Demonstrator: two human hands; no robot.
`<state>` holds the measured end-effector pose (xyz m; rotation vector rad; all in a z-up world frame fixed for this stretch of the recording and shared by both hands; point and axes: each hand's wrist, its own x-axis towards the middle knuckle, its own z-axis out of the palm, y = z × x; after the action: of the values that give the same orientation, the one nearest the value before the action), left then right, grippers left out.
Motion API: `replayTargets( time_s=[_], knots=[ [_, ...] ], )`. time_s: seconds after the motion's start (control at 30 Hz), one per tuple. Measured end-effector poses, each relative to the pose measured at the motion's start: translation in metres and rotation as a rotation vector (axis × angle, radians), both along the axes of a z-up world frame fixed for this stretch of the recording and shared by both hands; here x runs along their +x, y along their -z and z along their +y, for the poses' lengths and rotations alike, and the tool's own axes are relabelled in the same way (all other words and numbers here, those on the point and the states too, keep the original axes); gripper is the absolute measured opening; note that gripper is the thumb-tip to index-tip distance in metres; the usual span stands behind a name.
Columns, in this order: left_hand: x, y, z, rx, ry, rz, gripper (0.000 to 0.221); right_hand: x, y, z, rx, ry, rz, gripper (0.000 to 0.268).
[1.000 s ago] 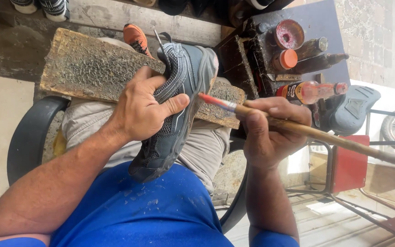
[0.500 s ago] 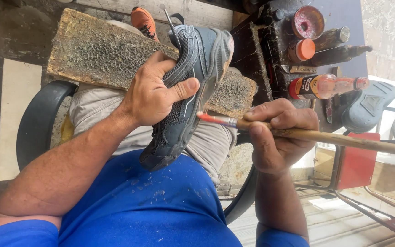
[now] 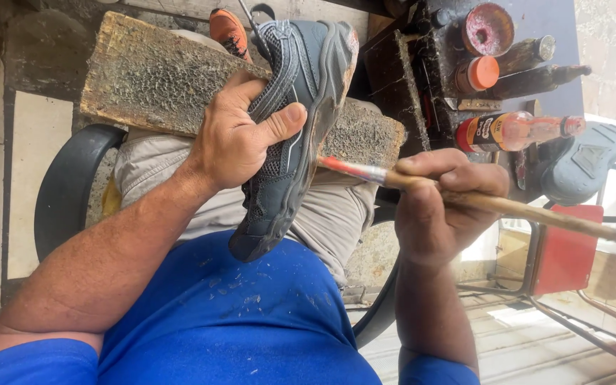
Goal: Applying a liquid substance to the sole of a shoe using a brush
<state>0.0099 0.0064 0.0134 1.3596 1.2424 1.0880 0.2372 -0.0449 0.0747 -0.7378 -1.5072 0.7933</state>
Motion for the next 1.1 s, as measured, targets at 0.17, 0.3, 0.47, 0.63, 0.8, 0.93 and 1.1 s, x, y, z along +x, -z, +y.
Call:
replayTargets(
  time_s=[0.17,0.3,0.47,0.63,0.8,0.93,1.1],
  knots=[
    [0.005,0.014,-0.001,-0.297,0.066,-0.458,0.023,-0.007,0.0,-0.001,-0.056,-0.037,0.057,0.029],
    [0.012,0.032,-0.006,-0.398,0.145,-0.762,0.028,-0.01,0.002,0.014,0.162,0.134,-0.025,0.024],
    [0.001,0.04,-0.007,-0.467,0.176,-0.828,0.024,-0.009,0.002,0.017,0.224,0.045,-0.066,0.025],
    [-0.007,0.038,-0.01,-0.411,0.346,-0.778,0.033,0.002,0.002,0.048,0.324,0.384,-0.053,0.021],
    [-0.002,0.011,-0.012,-0.457,0.148,-0.84,0.019,0.009,0.014,0.029,0.313,0.038,-0.013,0.027],
    [-0.007,0.026,-0.009,-0.456,0.16,-0.92,0.021,0.036,0.014,0.042,0.156,-0.123,-0.019,0.03],
    [-0.011,0.027,-0.007,-0.454,0.181,-0.908,0.02,0.046,-0.002,0.042,0.185,-0.126,-0.097,0.03]
  ],
)
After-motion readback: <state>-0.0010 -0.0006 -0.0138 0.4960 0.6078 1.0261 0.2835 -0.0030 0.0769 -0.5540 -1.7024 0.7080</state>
